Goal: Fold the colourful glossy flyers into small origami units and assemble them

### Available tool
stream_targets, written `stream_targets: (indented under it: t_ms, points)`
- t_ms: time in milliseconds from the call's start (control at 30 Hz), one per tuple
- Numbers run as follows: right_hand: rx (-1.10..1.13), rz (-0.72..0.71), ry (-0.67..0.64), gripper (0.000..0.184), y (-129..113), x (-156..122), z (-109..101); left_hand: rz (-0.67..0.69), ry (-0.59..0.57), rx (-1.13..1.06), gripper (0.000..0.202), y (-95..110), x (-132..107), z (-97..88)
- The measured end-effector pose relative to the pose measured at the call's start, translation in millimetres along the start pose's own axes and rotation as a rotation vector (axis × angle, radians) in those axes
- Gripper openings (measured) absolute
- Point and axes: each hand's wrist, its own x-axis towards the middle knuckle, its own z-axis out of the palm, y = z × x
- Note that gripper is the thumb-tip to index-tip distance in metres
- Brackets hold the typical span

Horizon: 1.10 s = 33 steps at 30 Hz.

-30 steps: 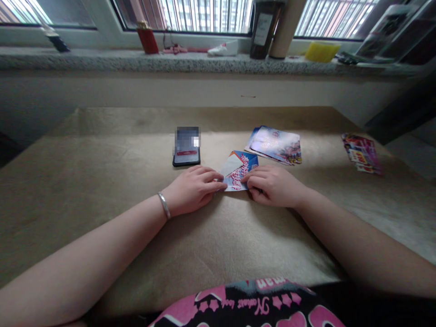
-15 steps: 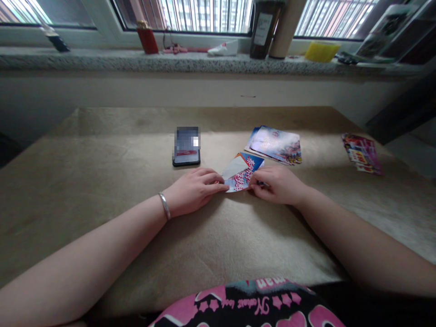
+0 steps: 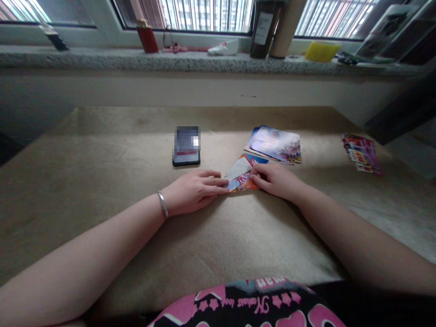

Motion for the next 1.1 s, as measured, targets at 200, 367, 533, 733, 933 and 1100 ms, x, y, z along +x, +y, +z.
stream_targets:
  t_ms: [200,367,533,733,933,1100]
  points:
    - [-0.006,0.0,0.064,0.017,2.6,4.7,7.4,0.001,0.015,0.061,0.034,3.6,2.3,-1.1]
    - [-0.035,-0.04,0.105,0.017,5.6,6.2,10.0,-0.054,0.046,0.098,0.035,5.0,0.8,-2.7]
    - [-0.055,-0.032,0.112,0.017,5.2,6.6,11.0,-0.01,0.046,0.163,0.034,5.8,0.0,-3.9]
    - [-0.147,0.072,0.131,0.018,2.1,7.7,12.9,0.032,0.02,0.29,0.031,10.3,4.6,-4.1]
    - [-0.178,0.166,0.134,0.015,-3.0,9.9,13.8,-0.006,-0.013,0.22,0.038,13.8,4.1,-3.2]
    - [-0.211,0.206,0.113,0.015,-5.4,9.8,13.7,-0.059,0.016,0.106,0.04,11.7,1.9,-3.5]
